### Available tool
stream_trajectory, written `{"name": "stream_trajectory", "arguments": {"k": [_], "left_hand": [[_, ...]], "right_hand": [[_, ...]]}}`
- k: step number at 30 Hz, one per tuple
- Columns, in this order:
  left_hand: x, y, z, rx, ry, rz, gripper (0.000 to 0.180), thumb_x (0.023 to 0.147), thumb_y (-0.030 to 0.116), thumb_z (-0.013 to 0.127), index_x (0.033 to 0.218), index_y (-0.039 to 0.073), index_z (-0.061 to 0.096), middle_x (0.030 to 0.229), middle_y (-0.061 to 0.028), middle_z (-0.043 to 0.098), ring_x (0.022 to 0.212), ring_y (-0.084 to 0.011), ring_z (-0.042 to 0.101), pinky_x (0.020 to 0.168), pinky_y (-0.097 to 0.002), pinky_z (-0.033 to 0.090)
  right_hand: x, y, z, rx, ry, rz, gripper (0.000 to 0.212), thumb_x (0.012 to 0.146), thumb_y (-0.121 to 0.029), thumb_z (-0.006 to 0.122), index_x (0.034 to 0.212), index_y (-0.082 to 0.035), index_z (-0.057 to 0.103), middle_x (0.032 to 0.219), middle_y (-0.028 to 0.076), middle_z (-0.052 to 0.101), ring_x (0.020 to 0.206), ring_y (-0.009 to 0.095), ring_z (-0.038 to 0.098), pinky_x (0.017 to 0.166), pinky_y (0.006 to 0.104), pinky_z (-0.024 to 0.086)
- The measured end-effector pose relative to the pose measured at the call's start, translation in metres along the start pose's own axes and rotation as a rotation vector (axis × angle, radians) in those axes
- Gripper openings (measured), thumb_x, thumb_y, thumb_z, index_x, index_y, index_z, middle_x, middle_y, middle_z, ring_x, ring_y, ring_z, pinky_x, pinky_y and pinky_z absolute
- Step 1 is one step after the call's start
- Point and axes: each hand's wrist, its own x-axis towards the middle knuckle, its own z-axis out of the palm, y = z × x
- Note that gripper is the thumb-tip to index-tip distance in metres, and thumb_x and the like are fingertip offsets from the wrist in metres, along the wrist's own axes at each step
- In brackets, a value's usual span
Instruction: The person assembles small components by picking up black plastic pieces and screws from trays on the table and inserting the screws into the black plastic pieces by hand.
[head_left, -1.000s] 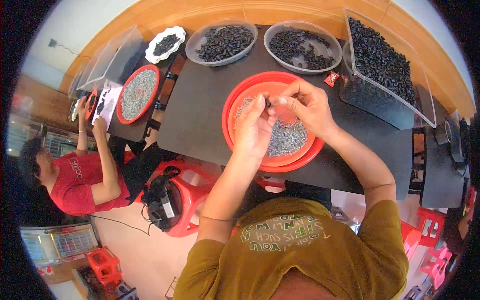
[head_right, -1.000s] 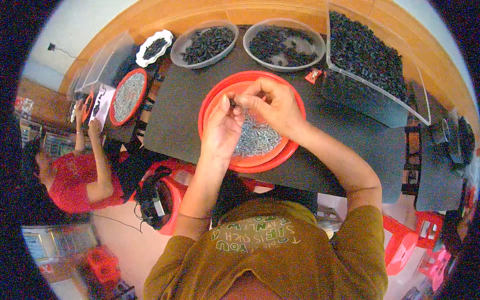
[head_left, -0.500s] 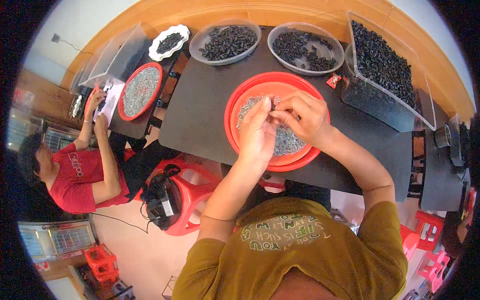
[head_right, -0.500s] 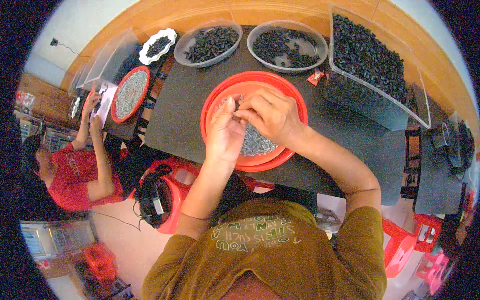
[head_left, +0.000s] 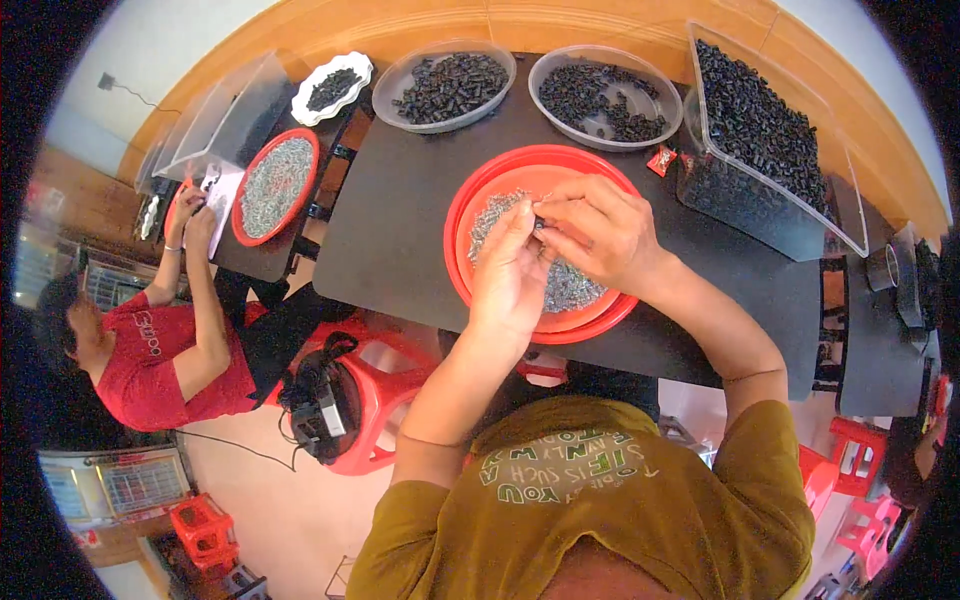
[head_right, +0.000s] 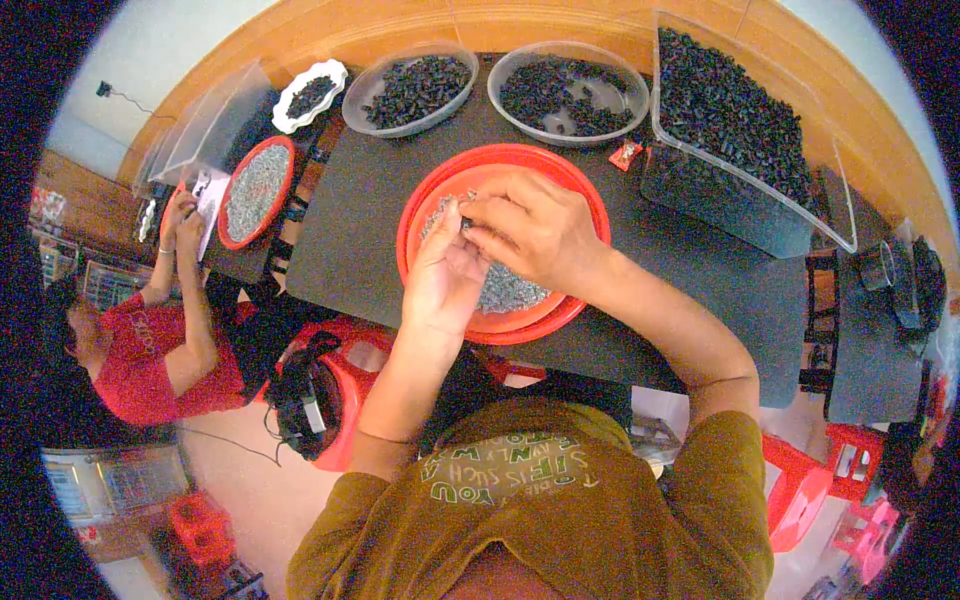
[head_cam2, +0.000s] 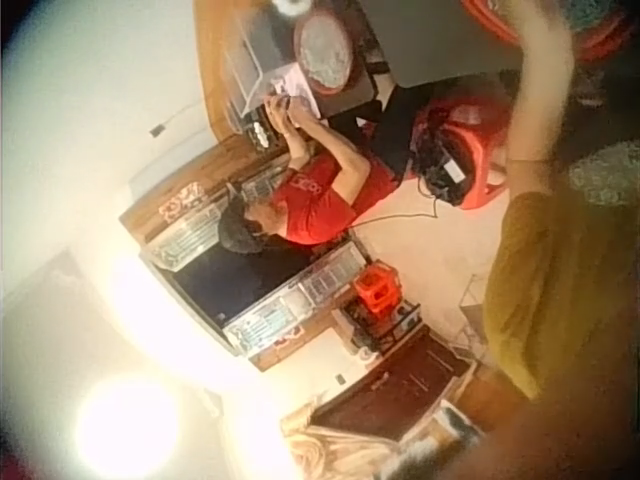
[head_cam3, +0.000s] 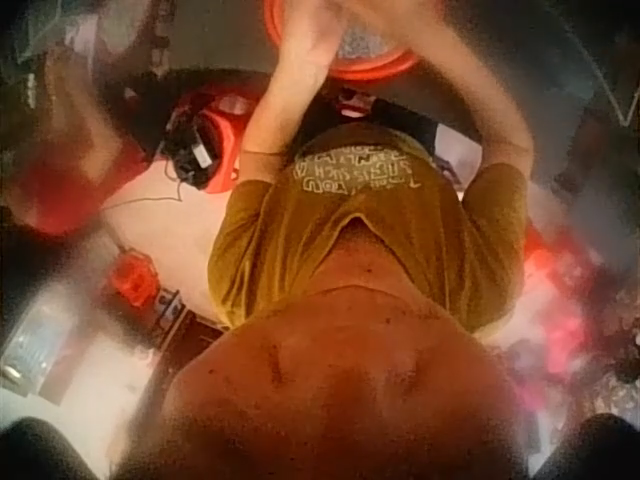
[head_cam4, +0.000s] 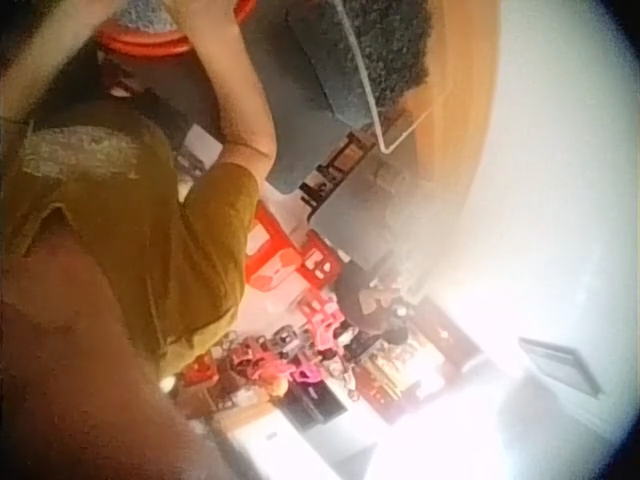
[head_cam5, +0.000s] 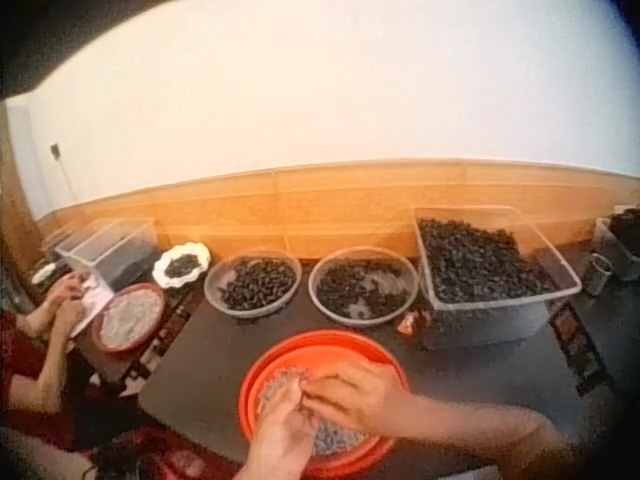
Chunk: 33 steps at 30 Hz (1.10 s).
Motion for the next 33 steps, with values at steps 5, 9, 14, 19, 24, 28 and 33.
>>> {"name": "stream_trajectory", "arguments": {"k": [5, 9, 14, 19, 24, 28, 33], "left_hand": [[-0.011, 0.014, 0.007, 0.086, -0.063, 0.103, 0.018, 0.081, 0.019, 0.05, 0.095, 0.009, 0.052, 0.087, -0.0004, 0.053, 0.079, -0.0122, 0.048, 0.071, -0.0257, 0.036], [-0.052, 0.051, 0.05, 0.22, -0.498, 0.357, 0.019, 0.075, 0.013, 0.051, 0.091, 0.004, 0.053, 0.085, -0.0088, 0.053, 0.073, -0.0174, 0.05, 0.065, -0.0272, 0.039], [-0.084, 0.082, 0.064, 0.467, -0.736, 0.542, 0.015, 0.073, 0.01, 0.052, 0.085, 0.002, 0.054, 0.081, -0.0096, 0.053, 0.066, -0.0179, 0.051, 0.059, -0.0255, 0.041], [-0.142, 0.091, 0.052, 0.957, -0.801, 0.803, 0.011, 0.073, 0.007, 0.051, 0.082, 0.0, 0.054, 0.079, -0.0084, 0.053, 0.064, -0.0158, 0.051, 0.058, -0.0222, 0.041], [-0.169, 0.091, 0.069, 1.492, -0.81, 1.08, 0.007, 0.074, 0.003, 0.05, 0.079, -0.001, 0.053, 0.077, -0.0072, 0.053, 0.062, -0.0138, 0.051, 0.056, -0.0189, 0.042], [-0.18, 0.094, 0.087, 1.95, -0.752, 1.278, 0.004, 0.074, 0.001, 0.05, 0.077, -0.002, 0.052, 0.076, -0.0063, 0.053, 0.061, -0.0121, 0.051, 0.054, -0.0163, 0.042], [-0.197, 0.114, 0.098, 2.513, -0.632, 1.492, 0.003, 0.075, -0.003, 0.049, 0.074, -0.004, 0.051, 0.074, -0.0051, 0.052, 0.059, -0.0101, 0.051, 0.052, -0.013, 0.042]], "right_hand": [[0.008, -0.002, -0.011, 0.276, 0.002, 0.306, 0.015, 0.067, -0.009, 0.063, 0.078, -0.002, 0.058, 0.075, 0.01, 0.055, 0.065, 0.017, 0.056, 0.053, 0.0259, 0.045], [0.007, 0.011, -0.023, 0.314, 0.018, 0.49, 0.014, 0.071, -0.011, 0.061, 0.077, 0.0, 0.056, 0.075, 0.007, 0.055, 0.06, 0.009, 0.05, 0.048, 0.02, 0.038], [0.007, 0.015, -0.015, 0.453, 0.073, 0.466, 0.014, 0.073, -0.013, 0.061, 0.077, -0.001, 0.057, 0.076, 0.004, 0.054, 0.059, 0.005, 0.047, 0.047, 0.0175, 0.035], [0.003, 0.013, -0.014, 0.443, 0.04, 0.513, 0.013, 0.073, -0.013, 0.061, 0.076, -0.001, 0.057, 0.077, 0.004, 0.055, 0.058, 0.005, 0.046, 0.045, 0.0174, 0.035], [0.005, 0.01, -0.014, 0.506, 0.046, 0.519, 0.013, 0.072, -0.012, 0.062, 0.076, -0.001, 0.057, 0.076, 0.005, 0.055, 0.059, 0.006, 0.048, 0.045, 0.0174, 0.036], [0.008, 0.01, -0.014, 0.454, 0.007, 0.504, 0.014, 0.072, -0.013, 0.062, 0.076, -0.001, 0.057, 0.076, 0.005, 0.055, 0.06, 0.006, 0.049, 0.045, 0.0178, 0.037], [0.004, 0.012, -0.009, 0.517, 0.067, 0.489, 0.015, 0.072, -0.014, 0.062, 0.076, -0.001, 0.058, 0.075, 0.005, 0.056, 0.058, 0.006, 0.047, 0.044, 0.018, 0.035]]}}
